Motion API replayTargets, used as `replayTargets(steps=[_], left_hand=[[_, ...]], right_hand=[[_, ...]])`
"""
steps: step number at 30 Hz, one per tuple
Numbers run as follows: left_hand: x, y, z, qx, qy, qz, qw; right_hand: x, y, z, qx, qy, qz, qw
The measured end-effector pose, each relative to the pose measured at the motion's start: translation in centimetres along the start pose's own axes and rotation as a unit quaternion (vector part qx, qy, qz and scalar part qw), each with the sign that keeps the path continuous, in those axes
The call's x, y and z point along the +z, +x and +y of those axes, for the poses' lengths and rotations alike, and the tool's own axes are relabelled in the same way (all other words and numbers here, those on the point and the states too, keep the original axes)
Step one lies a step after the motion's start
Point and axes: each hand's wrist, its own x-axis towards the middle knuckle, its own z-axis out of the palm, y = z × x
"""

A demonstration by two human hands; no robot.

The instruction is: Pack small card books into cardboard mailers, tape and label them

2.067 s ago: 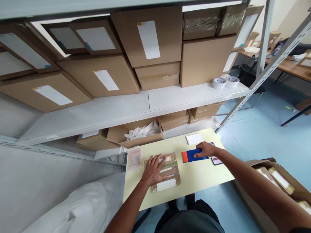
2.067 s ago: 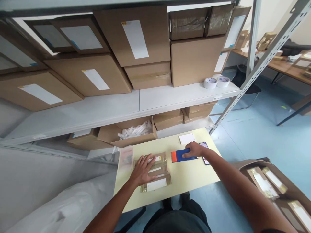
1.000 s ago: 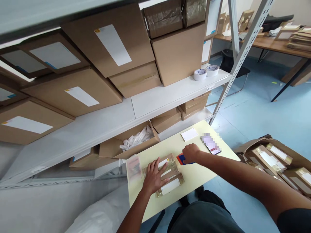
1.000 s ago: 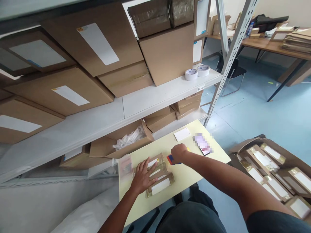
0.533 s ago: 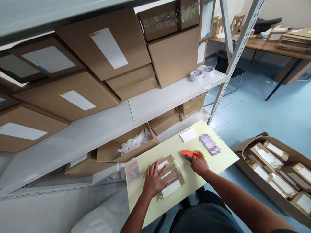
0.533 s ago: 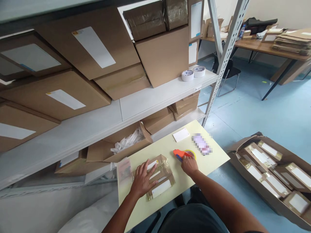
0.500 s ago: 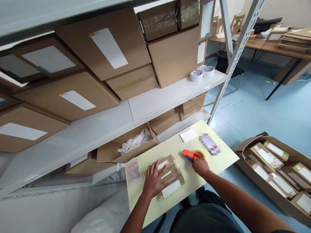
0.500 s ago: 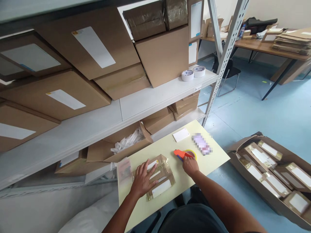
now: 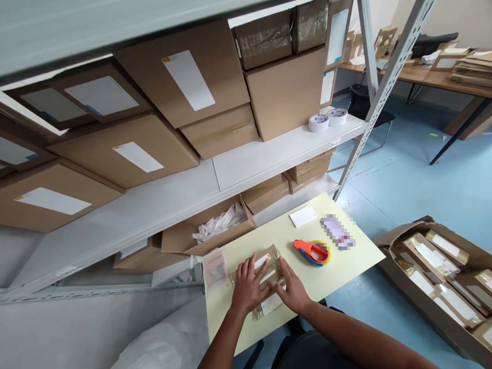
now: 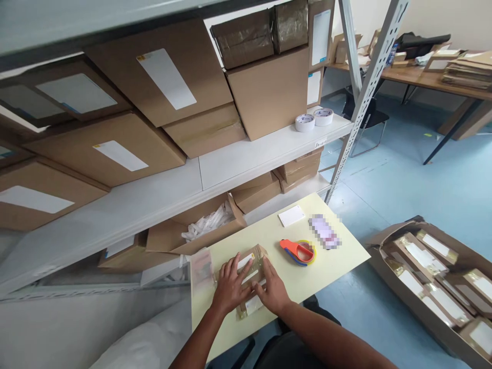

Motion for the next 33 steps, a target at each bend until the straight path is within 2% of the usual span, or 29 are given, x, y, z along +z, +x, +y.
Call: replayTargets(steps=[6, 11, 13, 15, 17, 19, 21, 23, 24, 25, 26, 27, 29, 33], left_hand=[[0.0, -0.1, 0.4, -0.008, -0.004, -0.003, 1.000], [-0.3, 0.0, 0.7, -0.017, -0.026, -0.029, 0.999], [-1.0, 0.2, 0.2, -0.043, -0.067, -0.052, 0.995], [-2.1, 0.3, -0.8, -0.093, -0.157, -0.064, 0.981], [-3.3, 0.1, -1.8, -0.153, -0.296, -0.058, 0.941], [-4.3, -0.6, -2.3, -0.209, -0.460, -0.050, 0.861], [-4.6, -1.7, -2.2, -0.292, -0.609, -0.061, 0.735], [-4.1, -2.9, -1.3, -0.387, -0.705, -0.084, 0.588], [-3.5, -3.5, -0.6, -0.426, -0.731, -0.091, 0.525], [-2.7, -4.1, 0.1, -0.454, -0.747, -0.093, 0.476], [-1.7, -4.6, 0.9, -0.469, -0.758, -0.088, 0.445], [-0.6, -5.0, 1.7, -0.474, -0.766, -0.075, 0.429], [1.7, -5.6, 3.2, -0.467, -0.773, -0.039, 0.428], [5.4, -6.2, 5.2, -0.441, -0.753, 0.019, 0.488]], right_hand=[[-0.9, 2.3, -0.3, 0.076, 0.024, -0.004, 0.997], [-0.8, 2.8, 0.3, 0.060, 0.046, -0.006, 0.997], [-2.0, 2.5, 1.1, 0.055, 0.072, -0.028, 0.995], [-4.0, 1.7, 2.1, 0.071, 0.084, -0.030, 0.994], [-6.4, 0.7, 3.2, 0.096, 0.074, -0.005, 0.993], [-8.6, -0.3, 4.1, 0.117, 0.054, 0.032, 0.991], [-10.0, -1.2, 4.2, 0.122, 0.049, 0.042, 0.990], [-10.3, -1.8, 3.5, 0.109, 0.072, 0.008, 0.991], [-10.1, -2.0, 2.8, 0.097, 0.092, -0.019, 0.991], [-9.7, -2.2, 2.1, 0.082, 0.110, -0.046, 0.989], [-9.2, -2.3, 1.3, 0.063, 0.122, -0.068, 0.988], [-8.6, -2.4, 0.5, 0.037, 0.122, -0.086, 0.988], [-7.4, -2.5, -0.8, -0.019, 0.082, -0.111, 0.990], [-6.0, -2.7, -2.5, -0.077, -0.042, -0.130, 0.988]])
